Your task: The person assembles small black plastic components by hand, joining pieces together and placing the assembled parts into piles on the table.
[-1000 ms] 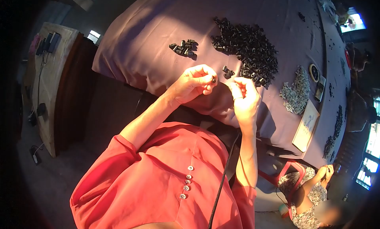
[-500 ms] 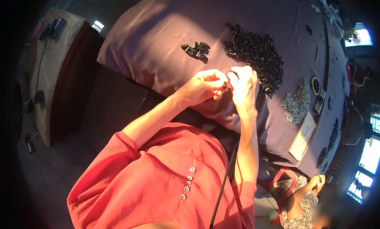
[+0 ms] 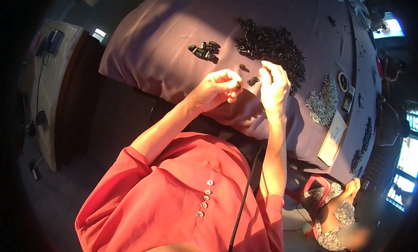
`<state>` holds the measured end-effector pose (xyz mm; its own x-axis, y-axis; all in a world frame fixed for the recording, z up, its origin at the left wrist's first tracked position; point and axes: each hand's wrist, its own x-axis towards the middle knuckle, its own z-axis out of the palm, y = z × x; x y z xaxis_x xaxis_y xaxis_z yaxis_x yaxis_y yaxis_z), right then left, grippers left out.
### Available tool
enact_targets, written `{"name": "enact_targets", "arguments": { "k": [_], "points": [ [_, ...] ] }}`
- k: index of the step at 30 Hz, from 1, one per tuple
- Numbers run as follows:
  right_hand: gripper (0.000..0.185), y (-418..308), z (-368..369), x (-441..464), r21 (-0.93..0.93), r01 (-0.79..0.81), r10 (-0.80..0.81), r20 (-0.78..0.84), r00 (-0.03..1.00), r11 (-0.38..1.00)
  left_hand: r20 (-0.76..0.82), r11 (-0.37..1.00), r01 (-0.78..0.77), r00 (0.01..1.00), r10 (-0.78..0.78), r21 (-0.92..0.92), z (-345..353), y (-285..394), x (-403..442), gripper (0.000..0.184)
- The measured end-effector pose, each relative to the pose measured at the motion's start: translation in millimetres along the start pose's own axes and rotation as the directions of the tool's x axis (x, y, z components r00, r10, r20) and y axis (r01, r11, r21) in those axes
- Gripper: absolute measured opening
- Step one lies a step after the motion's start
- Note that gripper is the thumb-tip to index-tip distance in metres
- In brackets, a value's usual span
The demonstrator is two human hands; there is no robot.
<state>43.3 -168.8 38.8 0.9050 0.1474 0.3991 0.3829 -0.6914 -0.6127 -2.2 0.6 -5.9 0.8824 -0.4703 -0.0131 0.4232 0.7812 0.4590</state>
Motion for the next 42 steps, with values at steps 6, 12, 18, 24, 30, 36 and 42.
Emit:
{"name": "enact_targets", "arguments": {
  "k": [6, 12, 18, 24, 30, 36, 42],
  "points": [
    [0.009, 0.9, -11.4, -21.1, -0.135, 0.180, -0.174, 0.057, 0.983, 0.974, -0.010, 1.000, -0.010, 1.000, 0.010, 0.006, -0.3, -0.8, 0.5, 0.008],
    [0.011, -5.1, -5.6, -37.3, -0.176, 0.229, -0.212, 0.112, 0.971, 0.957, 0.001, 1.000, -0.022, 1.000, 0.022, -0.006, -1.1, -1.4, 0.9, 0.009],
    [0.013, -24.1, -14.3, -36.8, -0.040, 0.144, -0.141, 0.085, 0.986, 0.989, -0.016, 1.000, -0.013, 1.000, 0.013, 0.022, 1.3, -1.1, 0.6, 0.009],
    [0.010, -14.9, -6.2, -37.5, -0.055, 0.193, -0.187, 0.098, 0.977, 0.980, 0.003, 1.000, -0.022, 1.000, 0.022, 0.019, 0.1, -1.9, 0.7, 0.008],
    [0.014, -8.3, 7.0, -5.8, -0.112, 0.249, -0.240, 0.085, 0.967, 0.962, -0.008, 1.000, -0.012, 1.000, 0.012, 0.013, 1.7, -1.0, 0.2, 0.007],
    [0.023, 11.7, 32.0, 28.7, -0.248, 0.362, -0.351, 0.087, 0.932, 0.899, 0.017, 1.000, 0.006, 1.000, -0.006, 0.012, 0.3, -1.4, 0.4, 0.008],
    [0.021, 20.3, 38.2, 29.3, -0.269, 0.394, -0.365, 0.154, 0.918, 0.879, 0.015, 1.000, 0.010, 1.000, -0.010, -0.009, -1.0, -1.8, 0.2, 0.009]
  ]
}}
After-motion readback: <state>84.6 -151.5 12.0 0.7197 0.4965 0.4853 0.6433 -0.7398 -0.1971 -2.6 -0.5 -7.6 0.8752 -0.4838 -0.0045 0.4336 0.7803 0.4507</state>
